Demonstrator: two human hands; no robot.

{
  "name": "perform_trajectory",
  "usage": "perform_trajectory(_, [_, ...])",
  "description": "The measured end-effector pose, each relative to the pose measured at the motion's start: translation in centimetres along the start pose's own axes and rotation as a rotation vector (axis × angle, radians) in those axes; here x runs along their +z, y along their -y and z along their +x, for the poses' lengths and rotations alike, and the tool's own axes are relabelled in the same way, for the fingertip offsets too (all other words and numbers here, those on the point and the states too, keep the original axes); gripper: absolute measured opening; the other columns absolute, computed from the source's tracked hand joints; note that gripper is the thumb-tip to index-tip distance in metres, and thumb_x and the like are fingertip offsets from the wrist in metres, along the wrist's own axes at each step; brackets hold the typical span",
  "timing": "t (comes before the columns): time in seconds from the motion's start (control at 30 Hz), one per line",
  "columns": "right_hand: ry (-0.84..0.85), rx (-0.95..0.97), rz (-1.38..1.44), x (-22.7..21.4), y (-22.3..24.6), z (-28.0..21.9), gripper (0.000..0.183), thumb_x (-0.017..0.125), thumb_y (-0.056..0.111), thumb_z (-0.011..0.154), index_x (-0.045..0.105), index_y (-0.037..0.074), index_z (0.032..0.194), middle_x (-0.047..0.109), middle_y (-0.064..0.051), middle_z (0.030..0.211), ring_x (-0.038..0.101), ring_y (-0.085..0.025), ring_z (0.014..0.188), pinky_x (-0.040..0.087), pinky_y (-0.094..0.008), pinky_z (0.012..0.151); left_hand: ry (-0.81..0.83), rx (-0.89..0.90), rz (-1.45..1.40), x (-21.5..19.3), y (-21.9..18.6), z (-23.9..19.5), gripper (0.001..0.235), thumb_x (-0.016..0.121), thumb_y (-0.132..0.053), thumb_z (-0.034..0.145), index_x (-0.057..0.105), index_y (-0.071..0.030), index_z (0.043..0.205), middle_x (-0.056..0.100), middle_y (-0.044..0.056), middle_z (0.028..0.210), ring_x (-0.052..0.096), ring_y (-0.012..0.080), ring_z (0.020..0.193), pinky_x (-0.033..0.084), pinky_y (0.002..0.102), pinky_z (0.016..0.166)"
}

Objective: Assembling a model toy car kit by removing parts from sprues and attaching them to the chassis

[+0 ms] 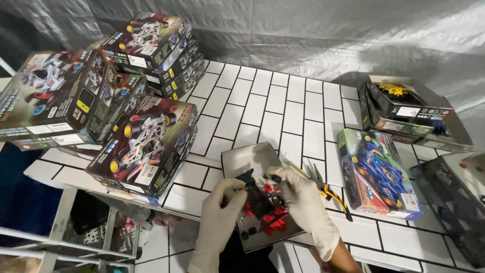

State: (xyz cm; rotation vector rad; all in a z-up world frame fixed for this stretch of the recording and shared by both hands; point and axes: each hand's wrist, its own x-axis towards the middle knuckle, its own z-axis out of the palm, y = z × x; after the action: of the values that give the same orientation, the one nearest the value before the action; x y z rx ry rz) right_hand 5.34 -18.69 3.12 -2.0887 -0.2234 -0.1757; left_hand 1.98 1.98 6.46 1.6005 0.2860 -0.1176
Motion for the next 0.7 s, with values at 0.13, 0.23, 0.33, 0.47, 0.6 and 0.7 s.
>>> perform_trajectory(0.13, [0.038,-0.288,-0.026,1.7,1.1,-2.0,0.03,0.063,0.006,0.096,0.07,0.014,0.125,0.078,-0.005,0.121,0.076,-0.018,0.108,0.057,-0.029,0.102,0.151,-0.031,0.281,1.0,-0.4,-0.9,0.023,0.074,-0.026,0.086,0.077,-0.022,0.109,0.045,-0.005,0.069,0.046,0.0104,0.067,0.04,0.026,0.065])
perform_trajectory(0.23, [0.087,-0.302,-0.086,2.2,0.7,-3.0,0.03,0.065,0.028,0.097,0.067,0.023,0.127,0.083,-0.006,0.108,0.083,-0.019,0.093,0.065,-0.028,0.087,0.199,0.019,0.568,0.6,1.1,-0.6,0.022,0.067,-0.044,0.092,0.062,-0.022,0.095,0.056,-0.001,0.071,0.055,0.0176,0.071,0.04,0.032,0.066])
perform_trajectory(0.33, [0.137,-0.37,-0.313,1.9,2.4,-3.8,0.023,0.055,0.042,0.1,0.078,0.038,0.099,0.081,0.015,0.09,0.07,-0.015,0.066,0.053,-0.027,0.066,0.234,0.014,0.694,-0.1,3.4,-0.6,0.019,0.065,-0.043,0.095,0.063,-0.024,0.098,0.066,-0.004,0.084,0.059,0.0153,0.08,0.044,0.029,0.073])
perform_trajectory(0.47, [0.048,-0.587,-0.277,1.4,3.2,-4.7,0.009,0.059,0.014,0.095,0.059,0.019,0.089,0.044,0.001,0.078,0.049,-0.015,0.065,0.04,-0.03,0.056,0.267,0.301,0.801,-0.3,6.2,0.0,0.03,0.057,-0.051,0.096,0.062,-0.024,0.107,0.069,-0.003,0.086,0.065,0.0218,0.078,0.048,0.038,0.069])
perform_trajectory(0.6, [0.299,-0.411,-0.481,0.7,1.5,-5.7,0.034,0.06,0.009,0.075,0.061,0.032,0.1,0.047,0.003,0.089,0.053,-0.018,0.07,0.041,-0.039,0.052,0.246,0.413,0.638,-1.2,8.9,0.5,0.031,0.046,-0.047,0.1,0.062,-0.021,0.102,0.07,0.003,0.09,0.071,0.0242,0.081,0.049,0.038,0.072])
perform_trajectory(0.7, [0.32,-0.207,-0.038,-0.8,1.5,-5.6,0.011,0.065,0.019,0.098,0.072,0.016,0.105,0.078,-0.002,0.105,0.079,-0.018,0.096,0.059,-0.028,0.088,-0.069,0.397,0.43,-6.3,7.1,0.0,0.019,0.052,-0.014,0.094,0.072,-0.014,0.096,0.07,0.004,0.067,0.062,0.0153,0.056,0.048,0.028,0.059])
